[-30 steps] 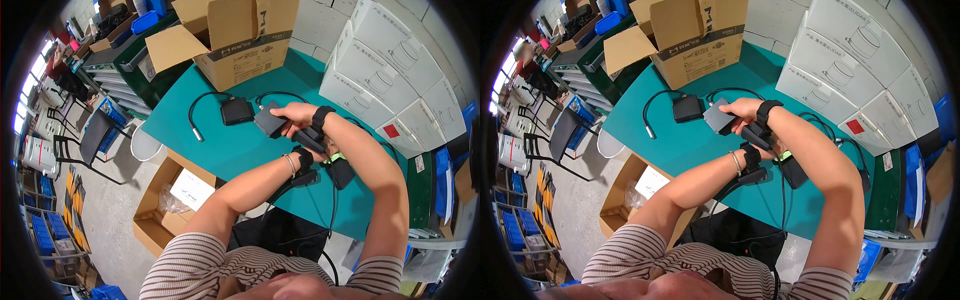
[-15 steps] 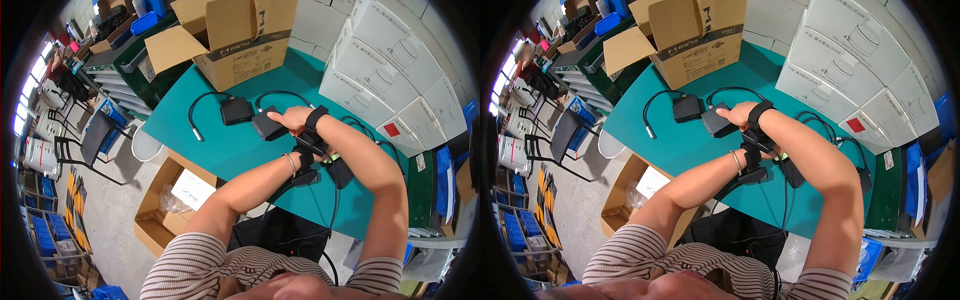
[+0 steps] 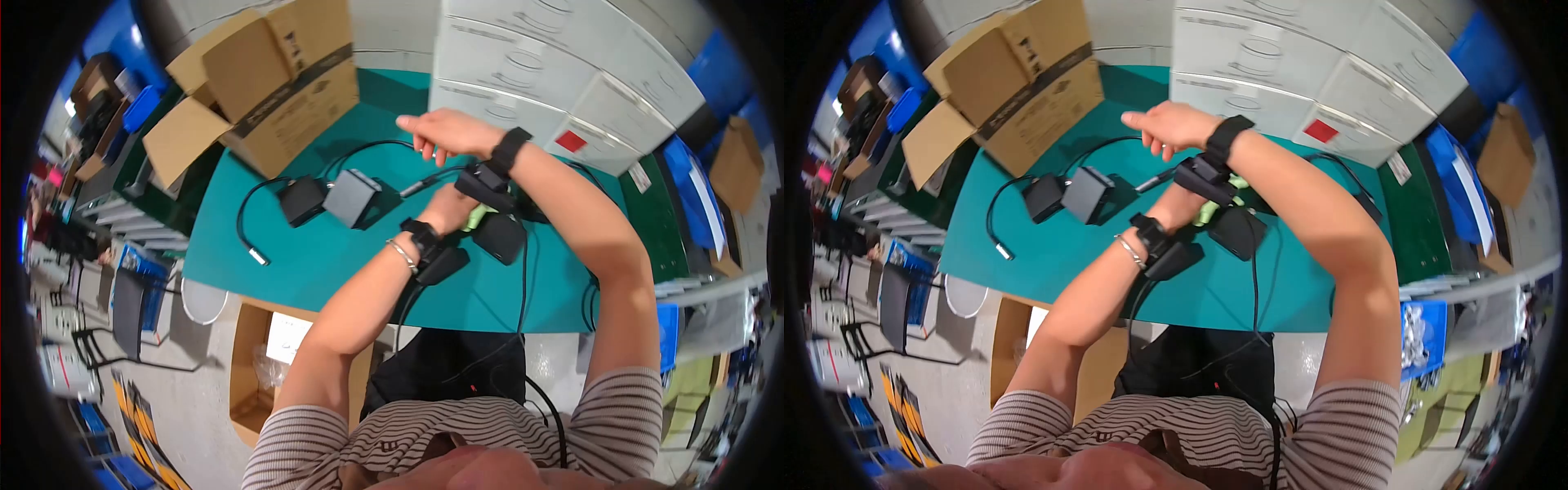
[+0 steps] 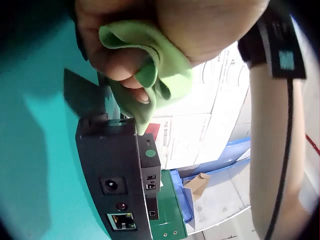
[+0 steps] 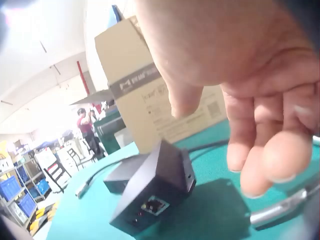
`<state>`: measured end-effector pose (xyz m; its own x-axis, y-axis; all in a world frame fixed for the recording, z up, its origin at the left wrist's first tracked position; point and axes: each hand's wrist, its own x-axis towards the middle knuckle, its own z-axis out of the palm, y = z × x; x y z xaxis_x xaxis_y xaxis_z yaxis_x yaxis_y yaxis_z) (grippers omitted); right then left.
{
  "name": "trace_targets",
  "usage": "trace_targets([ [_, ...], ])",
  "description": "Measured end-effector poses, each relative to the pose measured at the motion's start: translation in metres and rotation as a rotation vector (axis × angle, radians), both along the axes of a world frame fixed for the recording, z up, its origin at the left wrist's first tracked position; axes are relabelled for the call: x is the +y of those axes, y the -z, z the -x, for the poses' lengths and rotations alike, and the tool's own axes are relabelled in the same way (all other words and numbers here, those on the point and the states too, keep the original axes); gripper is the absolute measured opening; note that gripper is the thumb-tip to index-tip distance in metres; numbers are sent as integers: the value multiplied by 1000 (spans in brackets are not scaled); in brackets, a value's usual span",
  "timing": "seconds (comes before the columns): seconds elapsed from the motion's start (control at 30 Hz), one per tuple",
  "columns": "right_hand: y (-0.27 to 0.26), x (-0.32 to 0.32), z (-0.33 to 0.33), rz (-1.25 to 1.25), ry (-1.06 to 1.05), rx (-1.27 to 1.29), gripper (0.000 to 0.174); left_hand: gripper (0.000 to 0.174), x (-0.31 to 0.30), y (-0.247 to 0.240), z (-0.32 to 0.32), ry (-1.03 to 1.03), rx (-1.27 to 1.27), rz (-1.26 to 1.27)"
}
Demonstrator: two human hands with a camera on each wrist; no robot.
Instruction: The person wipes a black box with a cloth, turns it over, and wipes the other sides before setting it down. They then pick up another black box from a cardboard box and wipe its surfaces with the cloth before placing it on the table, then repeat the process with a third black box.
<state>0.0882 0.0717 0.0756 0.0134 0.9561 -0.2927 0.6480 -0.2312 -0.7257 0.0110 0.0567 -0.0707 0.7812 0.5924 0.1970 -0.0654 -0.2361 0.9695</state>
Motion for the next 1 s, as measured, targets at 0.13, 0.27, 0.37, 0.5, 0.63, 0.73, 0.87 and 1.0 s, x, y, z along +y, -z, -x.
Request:
trace_targets([
  [0.13,11,-77,-52,-384,150,33,43,16,-2,-2,7,71,77,356],
  [0.27,39,-172,-50,-435,215,-192,39,19,-4,-10,8,43,70,413],
  [0.37,55,-218,-41,-449,286,-323,46,17,-2,-7,7,42,30,472],
  [0.5,61,-232,-91,-668,327,-526,63,18,0,-6,9,70,37,485],
  [0.63,65,-220,-117,-422,327,-586,87,19,0,-11,11,69,33,498],
  [0.73,73,-206,-129,-318,285,-538,91,19,0,-16,13,83,35,496],
  [0.87,82,-195,-124,-335,348,-552,81,19,2,-15,13,83,16,554],
  [1.0,71,-191,-104,-572,374,-611,73,19,2,-20,14,97,-20,604],
])
